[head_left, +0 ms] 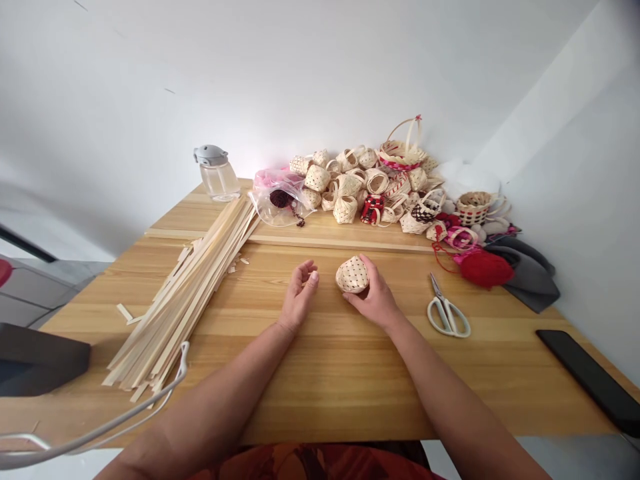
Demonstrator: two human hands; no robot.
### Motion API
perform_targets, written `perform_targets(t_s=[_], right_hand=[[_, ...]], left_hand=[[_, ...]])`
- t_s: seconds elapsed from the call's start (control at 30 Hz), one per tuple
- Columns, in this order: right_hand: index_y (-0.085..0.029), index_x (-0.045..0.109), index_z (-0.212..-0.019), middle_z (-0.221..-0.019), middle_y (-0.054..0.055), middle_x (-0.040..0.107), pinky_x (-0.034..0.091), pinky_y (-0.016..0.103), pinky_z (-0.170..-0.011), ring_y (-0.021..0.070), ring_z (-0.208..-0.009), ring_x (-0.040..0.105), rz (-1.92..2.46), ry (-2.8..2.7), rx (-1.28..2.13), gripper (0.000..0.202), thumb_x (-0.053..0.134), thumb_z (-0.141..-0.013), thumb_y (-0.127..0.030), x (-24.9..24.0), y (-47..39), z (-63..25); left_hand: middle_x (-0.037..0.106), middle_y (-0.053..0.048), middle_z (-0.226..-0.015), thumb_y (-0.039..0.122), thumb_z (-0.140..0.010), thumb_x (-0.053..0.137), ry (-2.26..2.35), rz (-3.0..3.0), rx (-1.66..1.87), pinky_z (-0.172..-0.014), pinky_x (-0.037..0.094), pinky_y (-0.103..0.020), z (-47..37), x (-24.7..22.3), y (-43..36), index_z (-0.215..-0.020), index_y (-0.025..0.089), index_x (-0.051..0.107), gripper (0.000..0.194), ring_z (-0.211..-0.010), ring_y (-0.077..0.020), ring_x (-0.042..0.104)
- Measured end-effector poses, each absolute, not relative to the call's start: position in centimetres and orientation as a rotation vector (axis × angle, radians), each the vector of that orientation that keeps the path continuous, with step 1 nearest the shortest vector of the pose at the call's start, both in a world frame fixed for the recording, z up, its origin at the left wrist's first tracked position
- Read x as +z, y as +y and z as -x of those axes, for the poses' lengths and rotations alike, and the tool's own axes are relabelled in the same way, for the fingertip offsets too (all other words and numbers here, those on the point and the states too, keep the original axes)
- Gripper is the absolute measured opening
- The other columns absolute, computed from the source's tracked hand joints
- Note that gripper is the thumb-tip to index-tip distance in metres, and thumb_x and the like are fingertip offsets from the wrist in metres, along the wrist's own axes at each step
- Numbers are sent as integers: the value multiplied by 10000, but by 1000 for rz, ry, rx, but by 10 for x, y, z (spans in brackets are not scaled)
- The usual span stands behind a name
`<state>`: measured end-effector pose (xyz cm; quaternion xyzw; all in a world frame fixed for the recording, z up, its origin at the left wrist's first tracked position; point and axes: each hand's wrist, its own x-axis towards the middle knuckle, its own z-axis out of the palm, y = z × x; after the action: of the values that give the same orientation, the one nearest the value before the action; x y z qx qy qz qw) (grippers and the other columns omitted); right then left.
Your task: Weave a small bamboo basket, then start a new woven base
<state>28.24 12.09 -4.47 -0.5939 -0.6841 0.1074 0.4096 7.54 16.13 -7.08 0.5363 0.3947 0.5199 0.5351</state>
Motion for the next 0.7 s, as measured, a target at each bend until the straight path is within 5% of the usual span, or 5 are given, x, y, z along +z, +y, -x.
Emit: perform_targets(t_s=[0.2, 0.7], right_hand=[[-273, 31, -1577, -1550, 159, 322, 386, 513, -1119, 315, -1350, 447, 1461, -1638, 374, 1245, 860, -656, -392, -62, 115, -285], [-265, 125, -1553, -1469, 154, 447, 424, 494, -1088, 292, -1325, 484, 1383, -1524, 515, 1146, 854, -677, -392, -67, 116, -288]], left_hand=[[558, -105, -1368, 519, -941, 522, 880, -1439, 1106, -975, 457, -365, -77, -69, 155, -1385, 233, 492, 529, -1205, -232, 520], [605, -112, -1293, 552, -946, 489, 905, -1374, 1126, -930, 465, -344, -78, -72, 158, -1331, 206, 546, 521, -1152, -225, 549]])
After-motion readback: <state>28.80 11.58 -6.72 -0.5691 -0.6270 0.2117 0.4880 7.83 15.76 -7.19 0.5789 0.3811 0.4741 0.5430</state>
